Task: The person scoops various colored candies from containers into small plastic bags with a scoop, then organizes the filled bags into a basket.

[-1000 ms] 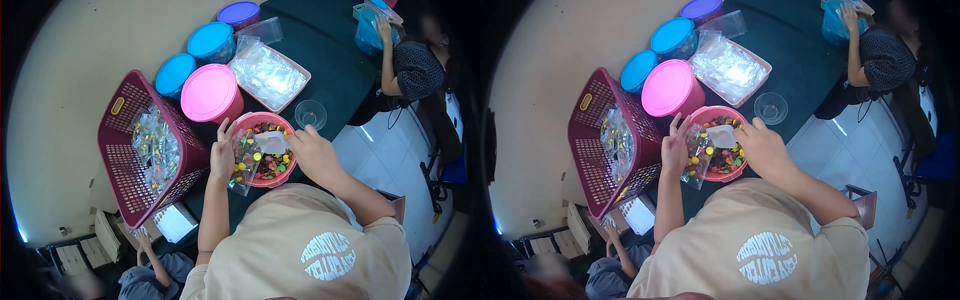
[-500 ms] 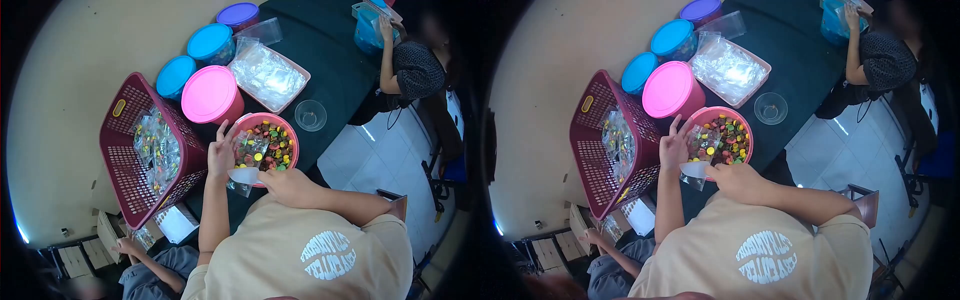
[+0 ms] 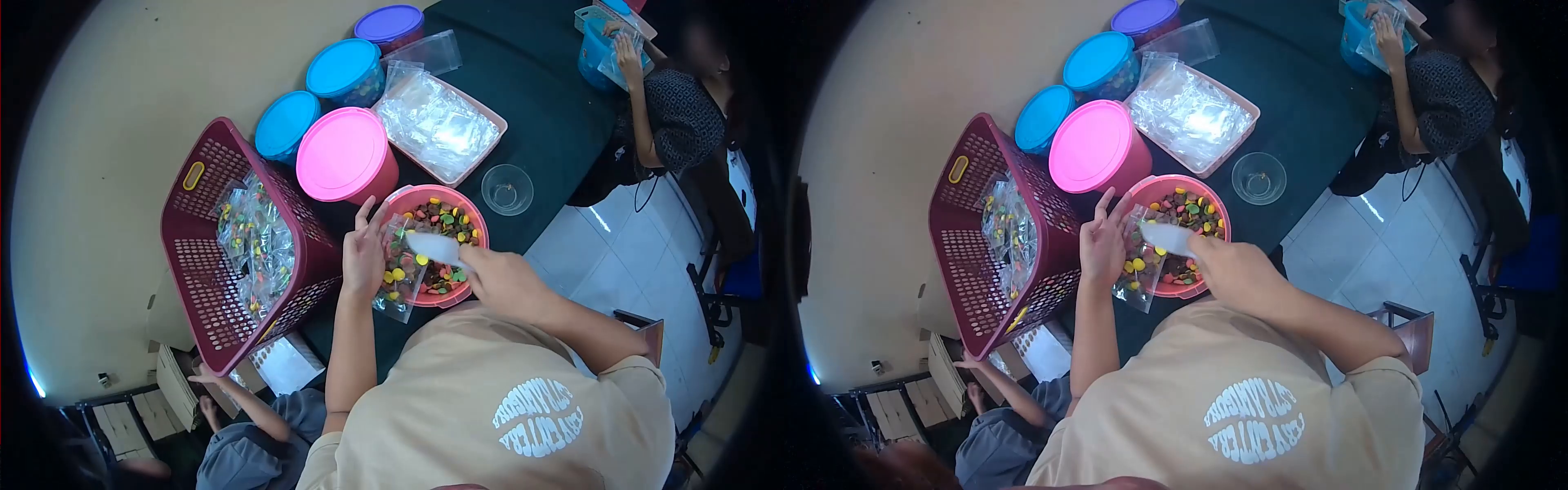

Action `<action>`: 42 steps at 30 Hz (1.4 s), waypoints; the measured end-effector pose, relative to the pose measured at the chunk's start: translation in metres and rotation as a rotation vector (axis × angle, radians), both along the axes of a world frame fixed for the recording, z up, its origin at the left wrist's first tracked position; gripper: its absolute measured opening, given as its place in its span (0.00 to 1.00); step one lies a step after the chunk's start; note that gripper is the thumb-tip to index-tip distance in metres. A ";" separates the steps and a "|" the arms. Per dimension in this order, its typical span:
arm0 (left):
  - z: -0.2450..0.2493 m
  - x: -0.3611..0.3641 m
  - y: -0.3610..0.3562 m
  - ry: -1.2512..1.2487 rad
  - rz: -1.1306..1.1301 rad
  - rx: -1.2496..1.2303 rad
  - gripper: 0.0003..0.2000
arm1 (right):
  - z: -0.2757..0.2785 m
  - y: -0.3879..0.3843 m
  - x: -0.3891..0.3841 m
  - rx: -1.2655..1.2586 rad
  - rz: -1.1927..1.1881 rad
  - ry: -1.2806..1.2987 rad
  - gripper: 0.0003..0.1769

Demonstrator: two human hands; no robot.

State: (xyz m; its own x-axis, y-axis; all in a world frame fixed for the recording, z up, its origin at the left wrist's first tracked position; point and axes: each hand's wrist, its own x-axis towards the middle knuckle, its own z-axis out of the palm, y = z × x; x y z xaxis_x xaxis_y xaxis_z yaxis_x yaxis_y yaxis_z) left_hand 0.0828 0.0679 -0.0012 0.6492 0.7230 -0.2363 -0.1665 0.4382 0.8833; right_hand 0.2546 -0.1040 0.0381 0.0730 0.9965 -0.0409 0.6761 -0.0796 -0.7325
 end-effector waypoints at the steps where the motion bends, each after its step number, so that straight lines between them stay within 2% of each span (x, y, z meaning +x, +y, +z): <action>1: 0.001 0.000 0.000 0.011 -0.004 0.005 0.35 | 0.002 -0.002 -0.003 -0.001 -0.002 0.000 0.11; 3: 0.001 0.001 0.000 0.015 -0.004 0.006 0.35 | 0.005 -0.005 -0.010 -0.026 0.113 0.063 0.12; 7: -0.001 -0.001 0.001 0.005 -0.002 -0.002 0.35 | 0.002 -0.007 -0.003 -0.088 0.092 0.031 0.12; 9: -0.001 -0.001 0.000 -0.003 -0.002 -0.013 0.35 | -0.001 -0.007 0.005 -0.041 -0.042 -0.062 0.13; 13: 0.000 -0.001 -0.001 -0.002 -0.010 0.001 0.35 | 0.003 -0.005 0.006 -0.028 -0.068 -0.049 0.13; 16: -0.001 -0.001 -0.002 0.002 -0.011 -0.002 0.35 | 0.006 -0.002 -0.003 -0.046 0.000 0.019 0.13; 20: 0.008 -0.001 -0.006 0.031 -0.011 0.011 0.36 | 0.002 0.005 -0.001 -0.031 -0.156 0.121 0.15; 22: 0.008 -0.003 -0.007 0.023 0.006 0.085 0.36 | -0.005 0.009 0.003 -0.045 -0.233 0.145 0.16; 25: 0.012 -0.002 -0.013 -0.025 0.007 0.138 0.39 | -0.035 0.018 0.006 0.117 -0.318 0.330 0.26; 26: 0.013 -0.001 -0.015 -0.026 0.010 0.137 0.39 | -0.038 0.023 0.006 0.115 -0.315 0.329 0.26; 28: 0.015 0.001 -0.020 -0.007 -0.032 0.313 0.42 | -0.039 0.034 0.004 0.007 -0.365 0.508 0.28; 29: 0.018 0.003 -0.023 0.006 -0.044 0.308 0.47 | -0.039 0.037 0.001 0.006 -0.363 0.507 0.28; 32: 0.019 0.003 -0.029 0.016 -0.111 0.390 0.50 | -0.044 0.043 -0.010 0.023 -0.305 0.622 0.28; 33: 0.013 0.006 -0.031 0.014 -0.079 0.407 0.56 | -0.048 0.045 -0.014 0.046 -0.213 0.688 0.26; 34: 0.011 0.005 -0.032 0.015 -0.075 0.407 0.56 | -0.048 0.047 -0.017 0.069 -0.121 0.751 0.23; 36: 0.011 0.001 -0.036 0.091 -0.101 0.563 0.61 | -0.042 0.046 -0.017 -0.010 -0.094 0.729 0.21; 37: 0.010 0.001 -0.039 0.078 -0.082 0.528 0.65 | -0.040 0.047 -0.017 -0.053 -0.089 0.736 0.21; 38: 0.008 0.000 -0.040 0.077 -0.080 0.528 0.65 | -0.039 0.048 -0.017 -0.097 -0.086 0.742 0.20; 40: 0.006 -0.001 -0.044 0.129 -0.075 0.797 0.66 | -0.037 0.048 -0.018 -0.068 -0.079 0.801 0.21; 42: 0.008 -0.001 -0.048 0.081 -0.046 0.831 0.65 | -0.036 0.049 -0.018 -0.042 -0.072 0.860 0.21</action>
State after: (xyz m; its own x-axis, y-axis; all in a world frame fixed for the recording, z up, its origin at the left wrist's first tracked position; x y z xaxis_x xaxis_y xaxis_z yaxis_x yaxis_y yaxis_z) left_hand 0.0816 0.0199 0.0070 0.6864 0.6557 0.3146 -0.0862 -0.3562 0.9304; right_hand 0.2362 -0.0548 0.0024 0.0629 0.9870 -0.1476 -0.1200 -0.1393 -0.9830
